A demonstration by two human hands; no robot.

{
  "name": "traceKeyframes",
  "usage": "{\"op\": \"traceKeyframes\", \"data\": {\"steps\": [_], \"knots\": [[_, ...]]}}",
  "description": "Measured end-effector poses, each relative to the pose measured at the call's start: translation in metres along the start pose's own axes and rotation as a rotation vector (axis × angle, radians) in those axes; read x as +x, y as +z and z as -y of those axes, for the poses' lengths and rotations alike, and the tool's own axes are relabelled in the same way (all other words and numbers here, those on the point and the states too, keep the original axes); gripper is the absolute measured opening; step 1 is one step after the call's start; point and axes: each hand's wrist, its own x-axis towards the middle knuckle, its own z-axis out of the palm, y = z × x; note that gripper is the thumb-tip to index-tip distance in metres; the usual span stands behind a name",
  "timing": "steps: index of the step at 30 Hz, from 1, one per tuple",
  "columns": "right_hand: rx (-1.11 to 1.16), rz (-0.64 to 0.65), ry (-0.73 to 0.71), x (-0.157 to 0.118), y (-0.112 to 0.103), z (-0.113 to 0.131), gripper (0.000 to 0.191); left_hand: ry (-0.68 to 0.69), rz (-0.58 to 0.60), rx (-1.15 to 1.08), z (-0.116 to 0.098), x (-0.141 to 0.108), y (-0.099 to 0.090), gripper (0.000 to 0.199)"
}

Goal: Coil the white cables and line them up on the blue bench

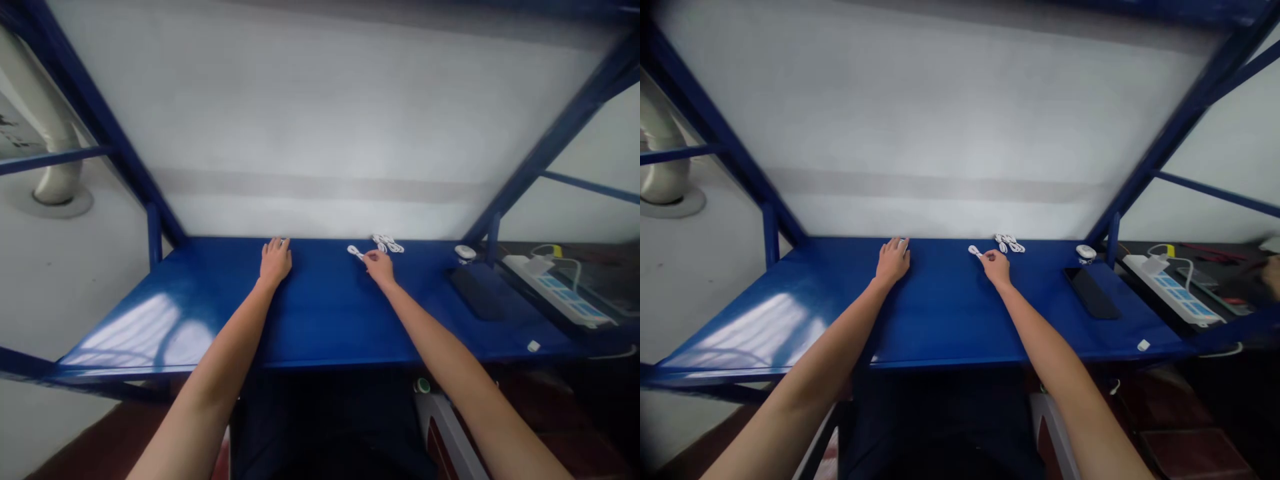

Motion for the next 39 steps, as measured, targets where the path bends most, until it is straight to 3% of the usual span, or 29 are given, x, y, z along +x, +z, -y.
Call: {"op": "traceKeyframes", "data": {"steps": [3,5,8,11,14,18,21,27,39], "knots": [[0.512,0.145,0.216,-0.007,0.011,0.013,0.008,0.056,-0.005,-0.266,-0.036,-0.007,0.007,0.031],[0.743,0.269,0.280,-0.014,0.017,0.024,0.007,-0.040,0.076,-0.544,-0.063,-0.009,0.013,0.031],[0.854,0.455,0.316,-0.026,0.022,0.035,0.007,-0.216,0.301,-1.020,-0.091,-0.012,0.022,0.040],[0.780,0.574,0.299,-0.036,0.023,0.035,0.012,-0.234,0.368,-1.224,-0.094,-0.020,0.023,0.041],[0.588,0.590,0.151,-0.040,0.021,0.030,0.016,-0.194,0.385,-1.220,-0.082,-0.028,0.018,0.043],[0.385,0.486,-0.166,-0.043,0.019,0.029,0.020,-0.096,0.434,-1.145,-0.074,-0.032,0.011,0.040],[0.330,0.464,-0.264,-0.045,0.015,0.032,0.024,-0.004,0.434,-1.107,-0.077,-0.033,0.011,0.036],[0.327,0.531,-0.269,-0.047,0.010,0.036,0.030,0.128,0.432,-1.014,-0.077,-0.032,0.013,0.030],[0.387,0.573,-0.147,-0.047,0.013,0.036,0.027,0.131,0.503,-0.988,-0.076,-0.032,0.007,0.033]]}}
